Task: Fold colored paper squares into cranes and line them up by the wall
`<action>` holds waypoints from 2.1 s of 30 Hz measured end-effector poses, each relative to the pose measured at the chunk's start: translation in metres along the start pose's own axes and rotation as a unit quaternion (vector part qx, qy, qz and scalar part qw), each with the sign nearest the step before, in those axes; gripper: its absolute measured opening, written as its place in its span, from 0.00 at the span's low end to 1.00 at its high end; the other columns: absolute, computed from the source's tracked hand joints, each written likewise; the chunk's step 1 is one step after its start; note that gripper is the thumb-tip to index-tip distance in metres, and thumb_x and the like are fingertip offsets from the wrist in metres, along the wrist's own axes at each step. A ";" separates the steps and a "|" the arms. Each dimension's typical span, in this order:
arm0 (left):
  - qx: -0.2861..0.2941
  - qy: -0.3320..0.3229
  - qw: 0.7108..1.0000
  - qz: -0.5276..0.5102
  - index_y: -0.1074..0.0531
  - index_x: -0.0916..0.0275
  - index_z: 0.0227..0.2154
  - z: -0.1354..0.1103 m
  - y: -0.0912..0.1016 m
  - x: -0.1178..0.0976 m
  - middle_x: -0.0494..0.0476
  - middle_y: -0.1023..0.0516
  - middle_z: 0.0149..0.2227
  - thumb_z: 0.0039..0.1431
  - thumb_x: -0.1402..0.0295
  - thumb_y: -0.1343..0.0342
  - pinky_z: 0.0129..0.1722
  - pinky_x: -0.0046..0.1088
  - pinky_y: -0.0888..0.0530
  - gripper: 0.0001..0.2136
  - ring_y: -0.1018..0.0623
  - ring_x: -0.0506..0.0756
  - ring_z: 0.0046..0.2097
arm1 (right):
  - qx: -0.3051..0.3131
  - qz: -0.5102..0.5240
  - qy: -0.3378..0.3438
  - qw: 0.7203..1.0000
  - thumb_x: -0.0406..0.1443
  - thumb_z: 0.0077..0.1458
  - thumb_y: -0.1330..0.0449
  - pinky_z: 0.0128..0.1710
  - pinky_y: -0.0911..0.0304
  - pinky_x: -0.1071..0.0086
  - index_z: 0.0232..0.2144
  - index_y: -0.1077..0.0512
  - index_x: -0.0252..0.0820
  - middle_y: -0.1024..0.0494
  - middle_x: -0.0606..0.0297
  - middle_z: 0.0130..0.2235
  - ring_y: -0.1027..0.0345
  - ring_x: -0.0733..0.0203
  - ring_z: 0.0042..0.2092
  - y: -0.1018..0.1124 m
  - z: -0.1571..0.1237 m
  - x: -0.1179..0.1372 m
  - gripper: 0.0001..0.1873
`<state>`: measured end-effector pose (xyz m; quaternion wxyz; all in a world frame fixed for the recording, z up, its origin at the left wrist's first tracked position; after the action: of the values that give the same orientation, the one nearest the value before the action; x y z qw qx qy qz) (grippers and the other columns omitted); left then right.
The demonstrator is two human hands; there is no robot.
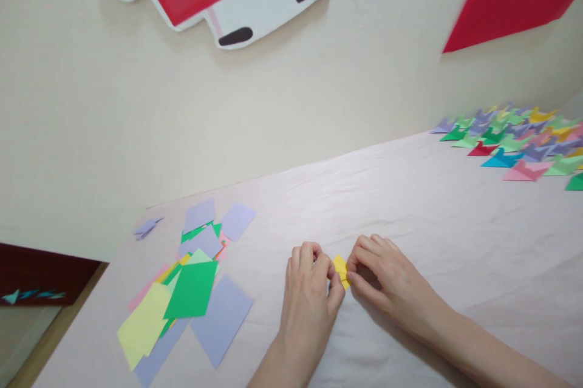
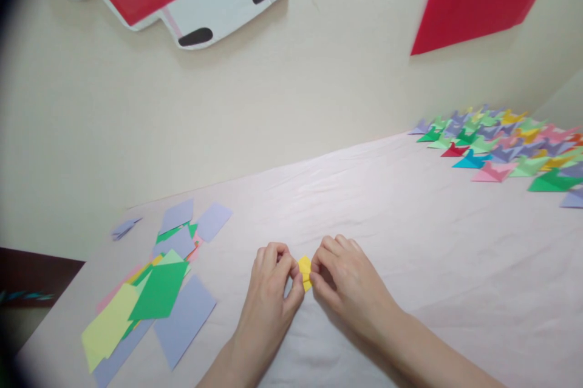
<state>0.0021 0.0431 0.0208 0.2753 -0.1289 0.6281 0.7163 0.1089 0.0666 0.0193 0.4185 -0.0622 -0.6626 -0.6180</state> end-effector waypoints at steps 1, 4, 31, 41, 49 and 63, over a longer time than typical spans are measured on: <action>0.001 -0.001 1.000 0.005 0.36 0.61 0.31 0.000 -0.001 0.000 0.54 0.34 0.39 0.58 0.81 0.51 0.41 0.37 0.33 0.07 0.34 0.57 0.42 | -0.002 -0.003 -0.002 1.000 0.29 0.58 0.44 0.37 0.44 0.63 0.27 0.33 0.42 0.30 0.65 0.32 0.38 0.57 0.36 0.000 0.000 0.000 0.07; 0.004 -0.001 1.000 0.021 0.36 0.61 0.32 0.000 -0.002 0.001 0.54 0.34 0.39 0.58 0.81 0.51 0.40 0.37 0.33 0.08 0.34 0.57 0.41 | -0.012 -0.012 -0.004 1.000 0.28 0.57 0.43 0.37 0.45 0.63 0.27 0.33 0.42 0.31 0.65 0.31 0.39 0.57 0.36 -0.001 -0.001 0.000 0.07; 0.010 0.019 0.991 0.131 0.34 0.61 0.34 0.004 -0.010 0.001 0.55 0.32 0.40 0.57 0.81 0.49 0.40 0.40 0.32 0.08 0.33 0.59 0.42 | 0.006 0.035 0.033 0.999 0.26 0.58 0.50 0.39 0.44 0.61 0.32 0.32 0.42 0.29 0.63 0.34 0.38 0.57 0.38 0.002 -0.005 -0.002 0.10; 0.018 0.022 0.989 0.142 0.34 0.60 0.34 0.002 -0.010 0.000 0.54 0.32 0.40 0.57 0.78 0.47 0.40 0.40 0.32 0.06 0.33 0.59 0.41 | -0.040 -0.030 -0.021 0.999 0.31 0.56 0.40 0.38 0.46 0.62 0.28 0.33 0.42 0.30 0.65 0.33 0.38 0.57 0.37 -0.003 -0.001 -0.001 0.05; -0.001 0.017 0.986 0.169 0.34 0.61 0.34 0.002 -0.010 -0.001 0.54 0.32 0.38 0.57 0.80 0.50 0.40 0.39 0.32 0.08 0.33 0.59 0.41 | -0.025 0.000 -0.009 1.000 0.26 0.56 0.47 0.38 0.45 0.62 0.31 0.31 0.42 0.29 0.63 0.34 0.38 0.57 0.37 -0.001 -0.002 0.000 0.08; 0.012 0.043 0.992 0.114 0.38 0.59 0.33 0.000 -0.005 0.000 0.54 0.34 0.38 0.58 0.78 0.50 0.42 0.39 0.34 0.07 0.34 0.58 0.41 | -0.028 0.007 -0.019 0.999 0.29 0.55 0.43 0.39 0.46 0.62 0.30 0.29 0.43 0.28 0.65 0.33 0.37 0.56 0.38 0.001 -0.001 -0.001 0.06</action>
<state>0.0045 0.0434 0.0167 0.1659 -0.0840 0.6586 0.7291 0.1102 0.0667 0.0189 0.4085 -0.0901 -0.6521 -0.6323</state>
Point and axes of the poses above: each hand's wrist, its own z-axis towards the middle knuckle, its own y-axis out of the back of the hand, x = y × z, the point moved 9 cm from there along z, towards the middle knuckle
